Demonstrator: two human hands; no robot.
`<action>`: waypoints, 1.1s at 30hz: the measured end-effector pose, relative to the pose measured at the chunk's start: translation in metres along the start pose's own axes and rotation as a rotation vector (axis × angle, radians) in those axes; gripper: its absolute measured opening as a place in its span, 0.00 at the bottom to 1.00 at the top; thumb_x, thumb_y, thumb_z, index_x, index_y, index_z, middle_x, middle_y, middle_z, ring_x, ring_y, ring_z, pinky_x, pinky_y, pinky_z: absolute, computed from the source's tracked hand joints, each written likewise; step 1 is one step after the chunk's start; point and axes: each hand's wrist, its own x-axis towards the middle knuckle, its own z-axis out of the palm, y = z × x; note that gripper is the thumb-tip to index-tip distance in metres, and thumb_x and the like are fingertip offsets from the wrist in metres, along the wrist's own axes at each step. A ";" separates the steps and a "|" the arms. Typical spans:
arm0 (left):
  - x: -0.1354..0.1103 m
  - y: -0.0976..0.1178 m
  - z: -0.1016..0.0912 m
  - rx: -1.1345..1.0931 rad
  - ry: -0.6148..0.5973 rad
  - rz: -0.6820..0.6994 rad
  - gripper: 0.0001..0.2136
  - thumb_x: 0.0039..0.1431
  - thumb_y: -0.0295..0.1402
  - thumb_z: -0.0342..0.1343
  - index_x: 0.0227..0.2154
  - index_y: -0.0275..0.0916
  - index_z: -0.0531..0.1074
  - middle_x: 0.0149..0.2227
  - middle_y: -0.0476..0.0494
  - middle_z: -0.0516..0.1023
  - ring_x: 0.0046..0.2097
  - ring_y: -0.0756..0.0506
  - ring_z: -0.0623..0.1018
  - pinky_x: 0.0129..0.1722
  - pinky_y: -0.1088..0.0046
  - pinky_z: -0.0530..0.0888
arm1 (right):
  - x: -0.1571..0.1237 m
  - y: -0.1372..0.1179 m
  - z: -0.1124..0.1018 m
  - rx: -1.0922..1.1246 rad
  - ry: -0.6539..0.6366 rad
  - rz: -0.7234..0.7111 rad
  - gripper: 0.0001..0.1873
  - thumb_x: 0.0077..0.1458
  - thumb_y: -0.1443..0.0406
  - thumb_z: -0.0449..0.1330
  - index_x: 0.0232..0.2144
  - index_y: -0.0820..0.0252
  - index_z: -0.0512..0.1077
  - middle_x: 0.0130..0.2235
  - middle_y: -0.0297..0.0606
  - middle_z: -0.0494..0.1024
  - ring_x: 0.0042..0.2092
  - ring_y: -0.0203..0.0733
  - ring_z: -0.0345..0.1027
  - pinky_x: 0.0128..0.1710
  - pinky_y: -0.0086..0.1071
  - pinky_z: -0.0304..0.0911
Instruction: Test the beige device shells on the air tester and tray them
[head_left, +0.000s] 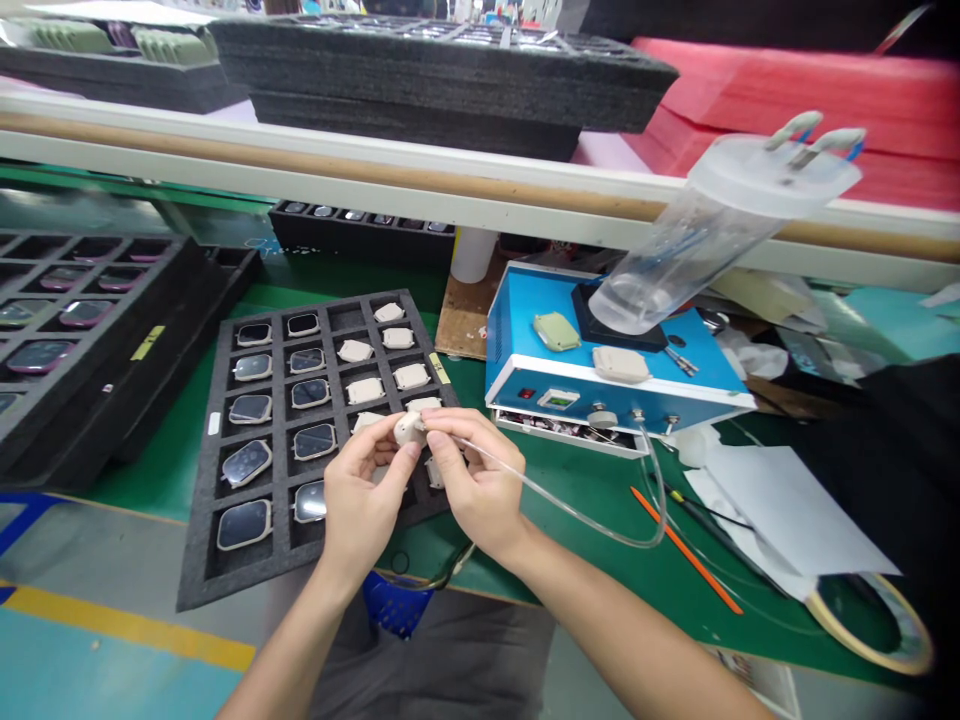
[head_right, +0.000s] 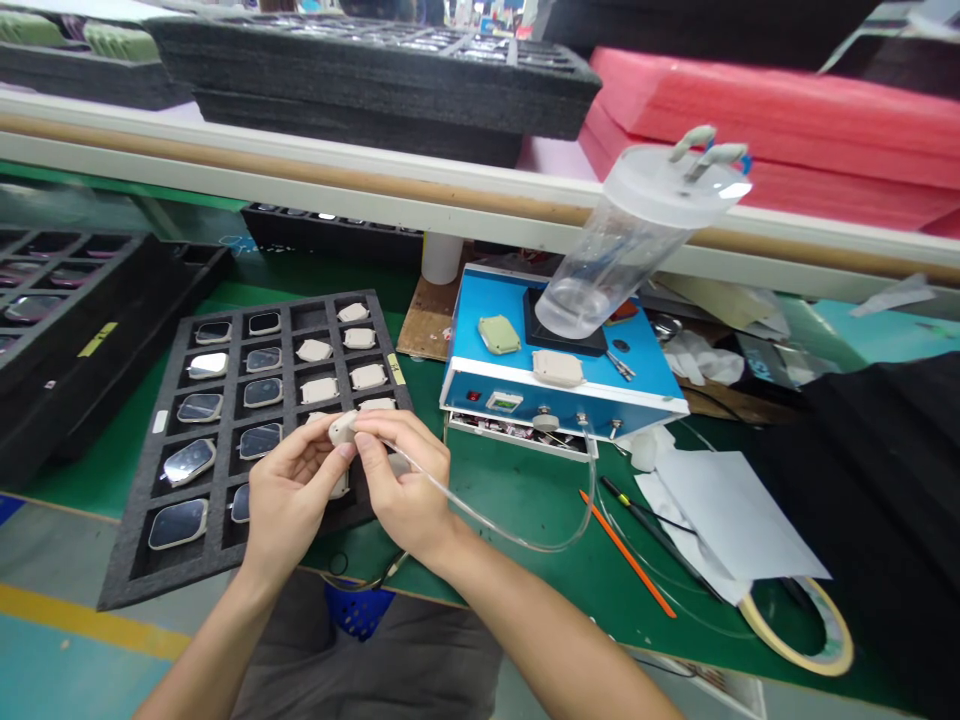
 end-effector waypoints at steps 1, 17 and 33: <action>0.001 0.000 0.000 0.001 0.001 0.001 0.14 0.58 0.36 0.71 0.46 0.38 0.83 0.44 0.41 0.86 0.43 0.44 0.85 0.44 0.71 0.81 | 0.000 0.000 0.000 -0.001 0.001 -0.001 0.09 0.65 0.72 0.63 0.41 0.54 0.82 0.42 0.39 0.85 0.46 0.42 0.81 0.48 0.37 0.78; 0.104 0.034 -0.041 0.874 -0.148 0.324 0.16 0.66 0.27 0.59 0.56 0.35 0.75 0.45 0.41 0.84 0.46 0.42 0.82 0.51 0.62 0.77 | -0.004 -0.004 -0.004 -0.055 0.058 -0.033 0.09 0.65 0.72 0.63 0.41 0.54 0.81 0.42 0.39 0.86 0.46 0.43 0.82 0.49 0.39 0.78; 0.088 0.047 -0.091 1.008 -0.398 0.414 0.06 0.60 0.23 0.63 0.37 0.38 0.82 0.39 0.41 0.83 0.48 0.40 0.80 0.57 0.62 0.72 | -0.013 -0.009 -0.010 -0.130 0.093 0.182 0.06 0.64 0.62 0.67 0.39 0.57 0.83 0.39 0.41 0.86 0.39 0.44 0.82 0.40 0.38 0.78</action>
